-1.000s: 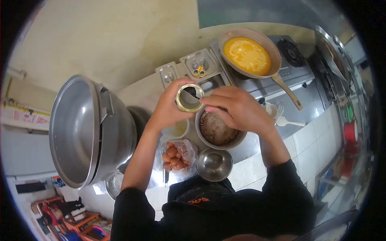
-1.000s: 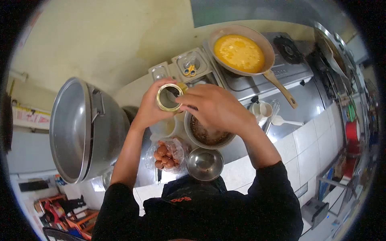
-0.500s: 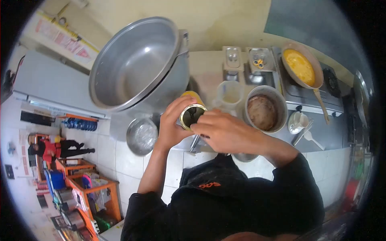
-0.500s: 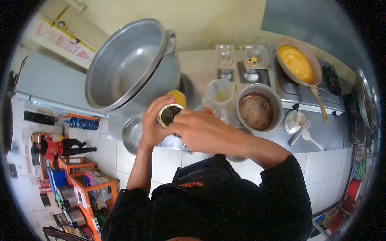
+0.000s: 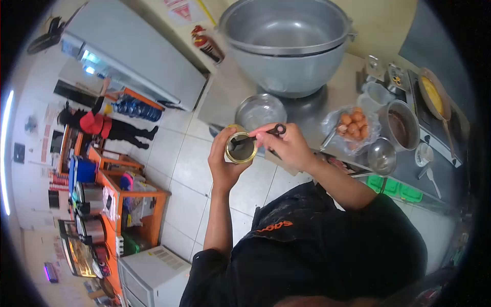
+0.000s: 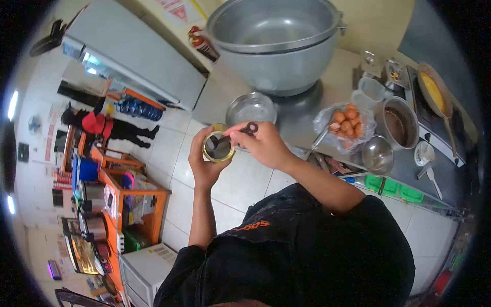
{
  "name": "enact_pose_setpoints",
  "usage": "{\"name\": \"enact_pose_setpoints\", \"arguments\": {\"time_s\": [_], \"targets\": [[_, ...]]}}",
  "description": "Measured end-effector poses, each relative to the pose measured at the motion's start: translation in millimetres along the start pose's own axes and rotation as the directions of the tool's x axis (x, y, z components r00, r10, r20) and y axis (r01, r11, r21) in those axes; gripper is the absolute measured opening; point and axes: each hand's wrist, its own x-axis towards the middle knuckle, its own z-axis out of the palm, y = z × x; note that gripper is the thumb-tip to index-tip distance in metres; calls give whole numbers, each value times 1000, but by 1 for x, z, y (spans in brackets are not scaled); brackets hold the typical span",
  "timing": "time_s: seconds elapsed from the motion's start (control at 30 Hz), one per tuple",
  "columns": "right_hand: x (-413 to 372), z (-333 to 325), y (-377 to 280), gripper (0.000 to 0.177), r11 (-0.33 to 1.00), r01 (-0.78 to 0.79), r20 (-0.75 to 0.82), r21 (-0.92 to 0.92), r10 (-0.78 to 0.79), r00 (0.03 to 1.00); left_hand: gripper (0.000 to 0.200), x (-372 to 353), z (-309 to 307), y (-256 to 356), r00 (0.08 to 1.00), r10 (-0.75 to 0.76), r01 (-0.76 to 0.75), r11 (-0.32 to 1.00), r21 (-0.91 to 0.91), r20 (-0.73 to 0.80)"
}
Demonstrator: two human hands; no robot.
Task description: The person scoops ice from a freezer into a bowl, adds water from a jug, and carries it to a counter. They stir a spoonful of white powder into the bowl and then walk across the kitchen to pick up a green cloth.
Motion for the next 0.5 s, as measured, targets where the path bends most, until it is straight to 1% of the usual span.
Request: {"name": "enact_pose_setpoints", "arguments": {"time_s": [0.03,0.1,0.17,0.27,0.3,0.37,0.5], "targets": [[3,17,10,22,1000,-9,21,2,9,1000,74,-10,-20,-9,1000,-28,28,1000,13,-13],[8,44,27,22,994,-87,43,63,84,996,74,-29,-52,-22,998,-60,62,997,47,-27],[11,62,42,23,992,-100,72,75,95,993,72,-41,-77,-36,996,-83,85,989,118,-19],[13,77,67,24,917,-210,30,339,212,977,70,-50,-104,-56,996,-93,94,988,125,-10],[14,80,73,24,918,-212,23,334,217,976,70,-50,-109,-62,995,-95,95,989,117,-7],[17,82,81,25,859,-252,17,446,274,962,69,-47,-114,-74,992,-125,123,986,115,19],[29,75,95,27,835,-242,-30,494,295,955,68,-29,-109,-107,990,-134,132,990,50,40]]}}
